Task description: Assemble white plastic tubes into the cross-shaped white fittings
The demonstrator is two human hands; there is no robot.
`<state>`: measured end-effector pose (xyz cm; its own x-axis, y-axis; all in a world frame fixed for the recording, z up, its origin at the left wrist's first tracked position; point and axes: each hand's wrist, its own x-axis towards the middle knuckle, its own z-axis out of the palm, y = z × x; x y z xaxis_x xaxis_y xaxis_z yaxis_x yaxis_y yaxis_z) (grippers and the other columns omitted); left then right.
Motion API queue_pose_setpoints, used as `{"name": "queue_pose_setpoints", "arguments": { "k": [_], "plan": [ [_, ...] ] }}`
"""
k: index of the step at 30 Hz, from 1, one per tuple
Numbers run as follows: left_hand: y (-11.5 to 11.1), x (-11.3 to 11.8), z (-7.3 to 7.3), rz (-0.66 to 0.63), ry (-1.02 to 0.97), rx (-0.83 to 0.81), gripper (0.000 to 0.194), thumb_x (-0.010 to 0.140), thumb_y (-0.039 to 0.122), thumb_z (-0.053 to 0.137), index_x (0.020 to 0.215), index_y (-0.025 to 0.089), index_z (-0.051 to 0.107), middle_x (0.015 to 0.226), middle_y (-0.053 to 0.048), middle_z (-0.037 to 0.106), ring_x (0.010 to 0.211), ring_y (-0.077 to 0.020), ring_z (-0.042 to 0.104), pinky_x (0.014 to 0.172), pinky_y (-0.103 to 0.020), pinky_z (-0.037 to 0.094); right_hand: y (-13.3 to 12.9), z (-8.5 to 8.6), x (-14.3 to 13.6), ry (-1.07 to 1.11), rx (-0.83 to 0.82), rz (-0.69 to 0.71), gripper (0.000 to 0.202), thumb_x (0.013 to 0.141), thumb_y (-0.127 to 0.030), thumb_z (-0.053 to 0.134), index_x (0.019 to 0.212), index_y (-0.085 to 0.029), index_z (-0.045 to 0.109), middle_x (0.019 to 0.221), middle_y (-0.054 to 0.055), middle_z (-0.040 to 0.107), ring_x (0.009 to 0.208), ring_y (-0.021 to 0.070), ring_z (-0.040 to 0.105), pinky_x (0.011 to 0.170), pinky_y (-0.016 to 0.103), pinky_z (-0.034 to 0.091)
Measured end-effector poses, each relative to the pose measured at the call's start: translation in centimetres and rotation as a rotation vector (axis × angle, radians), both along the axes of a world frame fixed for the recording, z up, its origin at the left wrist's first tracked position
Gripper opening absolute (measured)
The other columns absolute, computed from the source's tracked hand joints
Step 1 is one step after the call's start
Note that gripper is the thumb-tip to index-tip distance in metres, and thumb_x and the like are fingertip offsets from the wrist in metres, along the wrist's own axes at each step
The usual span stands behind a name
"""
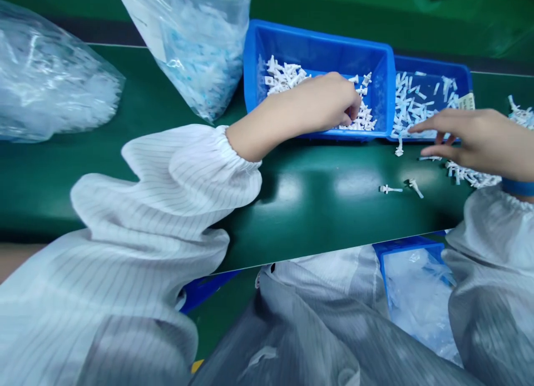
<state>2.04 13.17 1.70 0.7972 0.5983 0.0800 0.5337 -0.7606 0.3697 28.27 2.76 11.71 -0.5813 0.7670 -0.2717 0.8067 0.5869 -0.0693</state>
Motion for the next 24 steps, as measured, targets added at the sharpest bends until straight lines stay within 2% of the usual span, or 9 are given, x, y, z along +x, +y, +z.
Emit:
{"name": "queue_pose_setpoints", "arguments": {
  "k": [4, 8, 13, 16, 20, 24],
  "plan": [
    [-0.6, -0.5, 1.4, 0.004, 0.043, -0.011, 0.03, 0.081, 0.024, 0.048, 0.097, 0.024, 0.074, 0.093, -0.005, 0.072, 0.093, -0.0231, 0.062, 0.085, -0.035, 0.044, 3.8, -1.7, -1.8, -0.064, 0.027, -0.083, 0.032, 0.094, -0.033, 0.057, 0.12, -0.017, 0.065, 0.113, 0.013, 0.069, 0.098, 0.0272, 0.064, 0.084, 0.039, 0.048],
    [-0.7, -0.8, 1.1, 0.045, -0.006, 0.018, 0.035, 0.082, 0.024, 0.044, 0.101, 0.027, 0.073, 0.097, -0.005, 0.071, 0.097, -0.0241, 0.061, 0.086, -0.037, 0.044, 5.9, -3.9, -2.9, -0.045, 0.072, -0.169, 0.018, 0.088, -0.022, 0.064, 0.103, -0.014, 0.071, 0.104, 0.012, 0.071, 0.095, 0.0242, 0.063, 0.084, 0.035, 0.046],
    [-0.4, -0.6, 0.8, 0.052, -0.081, 0.087, 0.035, 0.079, 0.025, 0.043, 0.094, 0.031, 0.074, 0.092, -0.006, 0.068, 0.085, -0.0266, 0.059, 0.074, -0.042, 0.042, 5.5, -4.1, -2.1, 0.017, 0.081, -0.246, 0.023, 0.093, -0.03, 0.062, 0.104, -0.013, 0.073, 0.102, 0.011, 0.075, 0.094, 0.0212, 0.066, 0.083, 0.032, 0.045],
    [-0.7, -0.5, 1.5, 0.103, -0.071, 0.097, 0.031, 0.08, 0.026, 0.043, 0.089, 0.031, 0.072, 0.094, -0.008, 0.066, 0.078, -0.0274, 0.057, 0.068, -0.044, 0.039, 5.2, -3.9, -1.5, 0.071, 0.1, -0.316, 0.031, 0.094, -0.037, 0.06, 0.107, -0.012, 0.074, 0.102, 0.012, 0.076, 0.094, 0.0212, 0.068, 0.086, 0.031, 0.045],
    [-1.8, -0.4, 2.7, 0.174, -0.027, 0.134, 0.029, 0.086, 0.024, 0.04, 0.09, 0.028, 0.069, 0.098, -0.009, 0.064, 0.076, -0.0249, 0.054, 0.064, -0.042, 0.037, 5.2, -4.1, -1.0, 0.133, 0.208, -0.376, 0.035, 0.095, -0.041, 0.058, 0.107, -0.012, 0.073, 0.106, 0.013, 0.075, 0.096, 0.0224, 0.068, 0.088, 0.033, 0.046],
    [-2.3, -0.3, 2.9, 0.199, -0.054, 0.164, 0.03, 0.086, 0.023, 0.04, 0.092, 0.026, 0.069, 0.097, -0.01, 0.065, 0.075, -0.0245, 0.053, 0.061, -0.04, 0.035, 4.6, -3.9, -0.8, 0.23, 0.286, -0.38, 0.04, 0.097, -0.046, 0.052, 0.106, -0.012, 0.072, 0.11, 0.015, 0.074, 0.097, 0.0229, 0.067, 0.085, 0.033, 0.049]
  ]
}}
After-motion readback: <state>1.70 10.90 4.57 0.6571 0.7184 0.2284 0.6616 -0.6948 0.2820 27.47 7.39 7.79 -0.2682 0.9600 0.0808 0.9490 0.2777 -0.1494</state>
